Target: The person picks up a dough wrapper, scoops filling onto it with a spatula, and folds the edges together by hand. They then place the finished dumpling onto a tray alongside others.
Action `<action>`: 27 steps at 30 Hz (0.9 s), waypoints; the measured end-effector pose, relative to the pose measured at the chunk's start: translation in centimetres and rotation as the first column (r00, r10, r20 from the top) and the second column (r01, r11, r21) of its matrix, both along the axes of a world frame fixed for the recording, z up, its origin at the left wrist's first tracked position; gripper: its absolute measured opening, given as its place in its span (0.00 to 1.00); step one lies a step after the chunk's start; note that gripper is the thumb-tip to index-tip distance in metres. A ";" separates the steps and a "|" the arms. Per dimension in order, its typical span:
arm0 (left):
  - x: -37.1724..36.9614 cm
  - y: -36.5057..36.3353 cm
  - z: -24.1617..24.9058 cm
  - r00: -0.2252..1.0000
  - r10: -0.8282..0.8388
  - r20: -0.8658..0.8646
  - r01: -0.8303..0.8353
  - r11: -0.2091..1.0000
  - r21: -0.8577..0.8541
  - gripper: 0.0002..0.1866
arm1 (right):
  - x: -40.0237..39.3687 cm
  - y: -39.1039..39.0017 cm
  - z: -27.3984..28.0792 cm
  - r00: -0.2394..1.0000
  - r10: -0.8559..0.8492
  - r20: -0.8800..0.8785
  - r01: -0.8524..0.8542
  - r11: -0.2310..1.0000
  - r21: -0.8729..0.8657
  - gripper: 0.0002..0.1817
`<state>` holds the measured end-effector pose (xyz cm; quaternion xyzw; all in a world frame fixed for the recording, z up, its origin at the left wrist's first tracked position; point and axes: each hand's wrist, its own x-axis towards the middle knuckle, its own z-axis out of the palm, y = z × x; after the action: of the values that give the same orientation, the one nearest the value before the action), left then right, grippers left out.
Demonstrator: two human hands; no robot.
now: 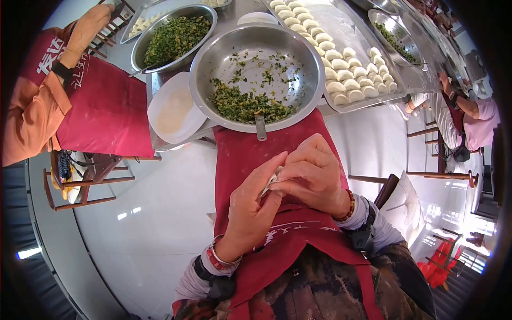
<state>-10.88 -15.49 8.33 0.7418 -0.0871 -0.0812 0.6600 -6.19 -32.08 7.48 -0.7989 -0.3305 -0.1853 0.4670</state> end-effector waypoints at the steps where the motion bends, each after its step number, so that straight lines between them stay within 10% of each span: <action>1: 0.0 -0.2 0.0 1.000 0.021 0.011 -0.021 1.000 -0.006 0.28 | 0.0 0.2 0.2 1.000 -0.022 0.004 0.022 1.000 -0.004 0.14; 8: 0.0 -0.5 1.3 0.981 0.080 -0.176 -0.088 0.995 -0.038 0.24 | -0.2 0.1 -0.2 0.998 0.000 0.064 0.002 1.000 -0.027 0.12; 11: -0.2 -0.4 -0.2 0.901 -0.015 -0.434 -0.189 0.887 -0.421 0.24 | -0.3 0.0 -0.1 1.000 -0.023 -0.016 0.023 1.000 0.011 0.12; 23: -0.1 -0.5 -0.1 0.999 0.026 -0.045 -0.029 0.998 -0.062 0.26 | -0.1 0.2 -0.1 0.999 -0.014 -0.052 0.014 1.000 0.005 0.13; 27: -0.3 -0.4 -0.3 0.986 0.009 -0.168 -0.034 0.988 -0.149 0.28 | -0.2 0.9 0.8 0.996 -0.069 -0.059 0.069 0.998 -0.004 0.12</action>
<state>-11.17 -15.91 8.01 0.6812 -0.0296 -0.1291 0.7201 -6.40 -31.21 8.25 -0.8155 -0.2890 -0.1772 0.4692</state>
